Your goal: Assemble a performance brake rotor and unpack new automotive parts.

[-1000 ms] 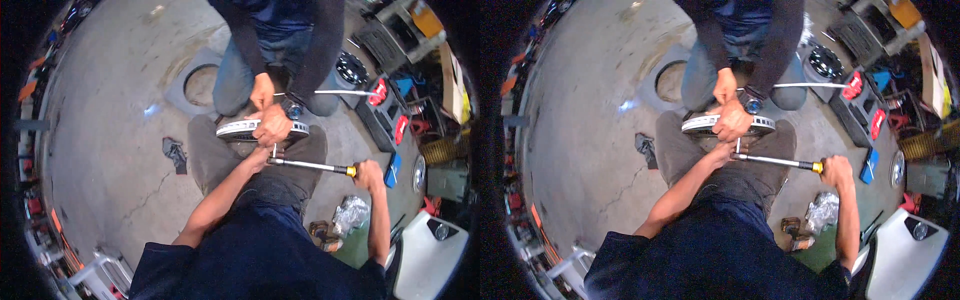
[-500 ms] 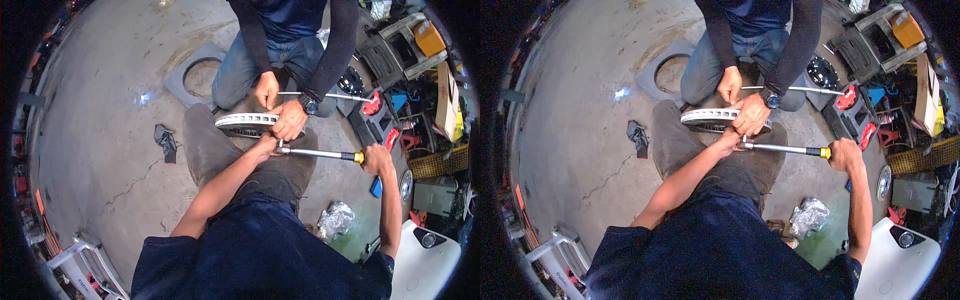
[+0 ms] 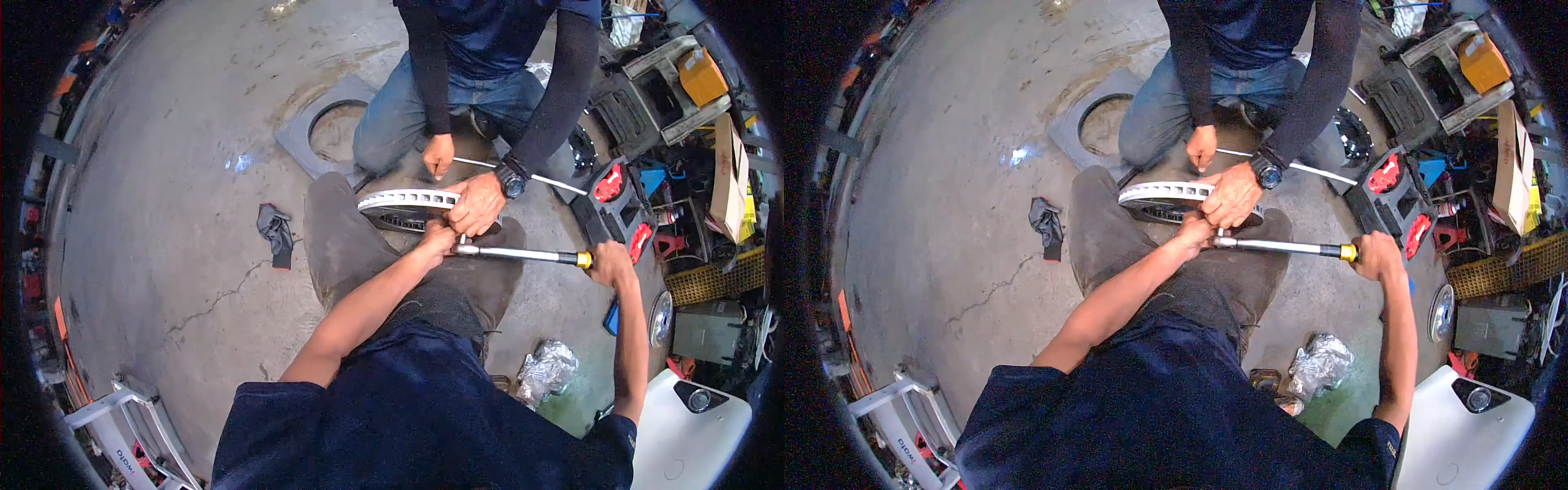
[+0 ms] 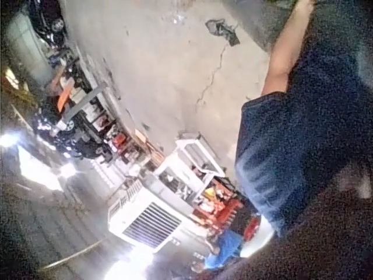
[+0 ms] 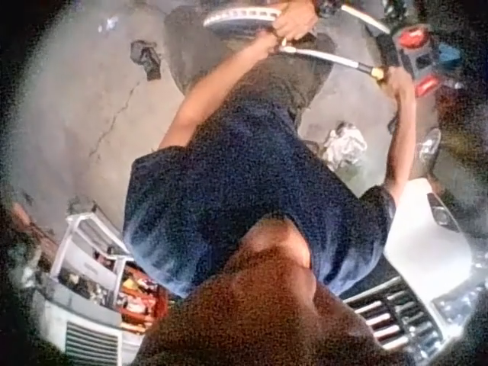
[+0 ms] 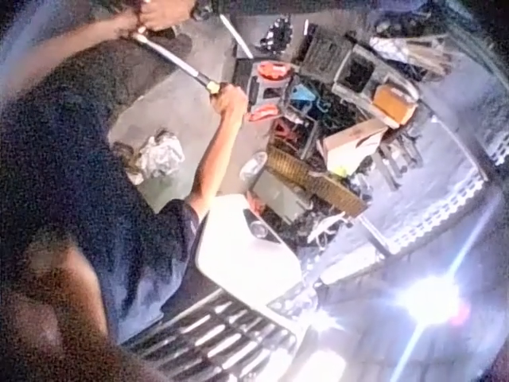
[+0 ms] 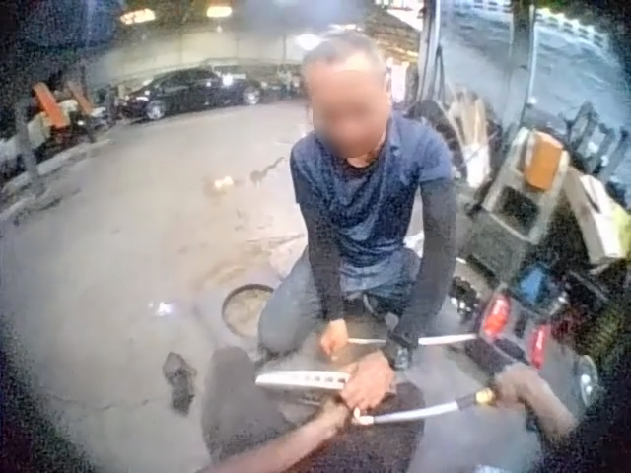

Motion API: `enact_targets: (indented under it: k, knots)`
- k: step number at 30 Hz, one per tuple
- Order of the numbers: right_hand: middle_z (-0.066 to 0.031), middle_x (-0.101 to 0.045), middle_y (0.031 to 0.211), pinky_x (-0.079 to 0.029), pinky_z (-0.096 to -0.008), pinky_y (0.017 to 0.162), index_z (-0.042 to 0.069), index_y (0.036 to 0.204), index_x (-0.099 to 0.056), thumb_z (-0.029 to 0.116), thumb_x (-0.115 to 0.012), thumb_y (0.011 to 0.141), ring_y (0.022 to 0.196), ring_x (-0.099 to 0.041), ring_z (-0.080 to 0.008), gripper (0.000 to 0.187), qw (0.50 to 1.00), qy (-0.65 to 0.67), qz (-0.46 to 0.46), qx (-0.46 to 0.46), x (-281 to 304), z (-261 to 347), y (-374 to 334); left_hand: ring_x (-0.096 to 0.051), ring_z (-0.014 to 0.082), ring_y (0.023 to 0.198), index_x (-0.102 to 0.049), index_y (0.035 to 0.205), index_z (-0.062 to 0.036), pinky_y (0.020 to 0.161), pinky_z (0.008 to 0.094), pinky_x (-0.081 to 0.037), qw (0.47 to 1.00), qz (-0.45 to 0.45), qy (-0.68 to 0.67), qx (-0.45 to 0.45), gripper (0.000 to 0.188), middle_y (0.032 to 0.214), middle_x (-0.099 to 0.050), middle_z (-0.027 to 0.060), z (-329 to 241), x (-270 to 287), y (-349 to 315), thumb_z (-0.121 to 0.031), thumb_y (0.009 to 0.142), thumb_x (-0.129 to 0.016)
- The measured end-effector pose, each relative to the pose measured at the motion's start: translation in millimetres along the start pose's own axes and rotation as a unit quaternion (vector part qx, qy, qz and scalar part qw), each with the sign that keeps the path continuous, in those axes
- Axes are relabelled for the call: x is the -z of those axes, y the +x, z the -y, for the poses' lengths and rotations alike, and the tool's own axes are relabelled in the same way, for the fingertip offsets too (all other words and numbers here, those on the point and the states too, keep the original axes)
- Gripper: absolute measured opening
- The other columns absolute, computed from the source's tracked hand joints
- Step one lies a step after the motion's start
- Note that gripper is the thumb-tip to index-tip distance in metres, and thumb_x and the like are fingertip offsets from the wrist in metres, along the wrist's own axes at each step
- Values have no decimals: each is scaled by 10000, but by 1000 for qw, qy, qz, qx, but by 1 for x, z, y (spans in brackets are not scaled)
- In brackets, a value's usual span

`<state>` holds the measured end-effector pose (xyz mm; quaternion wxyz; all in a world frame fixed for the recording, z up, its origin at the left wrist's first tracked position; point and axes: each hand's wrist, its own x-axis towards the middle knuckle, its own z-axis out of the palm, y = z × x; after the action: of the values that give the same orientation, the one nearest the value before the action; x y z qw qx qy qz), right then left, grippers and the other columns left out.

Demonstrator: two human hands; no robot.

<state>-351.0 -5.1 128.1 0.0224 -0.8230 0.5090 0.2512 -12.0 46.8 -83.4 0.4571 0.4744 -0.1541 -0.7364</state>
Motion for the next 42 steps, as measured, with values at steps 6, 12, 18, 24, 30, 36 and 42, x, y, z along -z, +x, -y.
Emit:
enact_targets:
  k: [6, 12, 18, 24, 30, 36, 42]
  knots:
    - [-192, -670, 746, -532, -479, 707, 110, 800, -700, 232, -677, 696, 755, -657, -388, 162, 998, 61, -15, 1, -52, 2, 22, -680, 182, 787, -539, 1103, -14, 579, 338, -575, 996, -4, 24, -83, 153, 936, -639, 79, 2, 5, 3, -76, 963, -530]
    - [-171, -659, 691, -531, -474, 669, 112, 772, -692, 231, -665, 679, 706, -658, -380, 153, 1000, 12, -1, -1, -20, 7, -7, -666, 161, 867, -392, 1283, -71, 665, 345, -594, 997, 72, 10, -10, 320, 1007, -603, 49, -8, 12, -24, -108, 982, -496]
    - [-168, -663, 693, -541, -452, 674, 135, 810, -718, 225, -653, 673, 702, -665, -368, 176, 998, -49, 11, -24, 12, 16, -30, -696, 211, 862, -520, 1207, -72, 685, 358, -603, 995, 94, 25, 14, 233, 986, -645, 38, -5, 8, -32, -115, 978, -535]
    - [-175, -675, 735, -544, -460, 702, 125, 800, -714, 216, -653, 677, 749, -673, -369, 165, 1000, -5, 8, -29, 10, 22, -39, -700, 223, 840, -565, 1139, -56, 666, 367, -613, 998, 59, 5, 3, 167, 973, -654, 50, 0, 8, -32, -97, 980, -535]
    - [-177, -671, 730, -546, -457, 701, 137, 829, -719, 207, -654, 683, 747, -673, -371, 174, 999, -8, 24, -32, 15, 31, -32, -670, 162, 773, -568, 1130, -59, 606, 323, -575, 999, -5, 15, -30, 162, 916, -635, 27, 1, 7, -25, -119, 984, -531]
    - [-190, -665, 722, -541, -463, 703, 136, 827, -718, 212, -659, 683, 744, -667, -381, 174, 1000, -29, -7, -9, 18, 35, -16, -624, 141, 719, -629, 1065, -14, 623, 299, -543, 995, 8, -65, -71, 168, 919, -645, 29, 3, 21, -26, -143, 978, -566]
    - [-187, -662, 712, -534, -469, 693, 103, 787, -701, 216, -664, 669, 741, -668, -368, 168, 998, -24, -38, 37, 34, 37, -4, -656, 153, 763, -634, 1147, 4, 655, 298, -539, 994, -54, -89, -43, 234, 975, -672, 57, 1, 18, -26, -112, 945, -609]
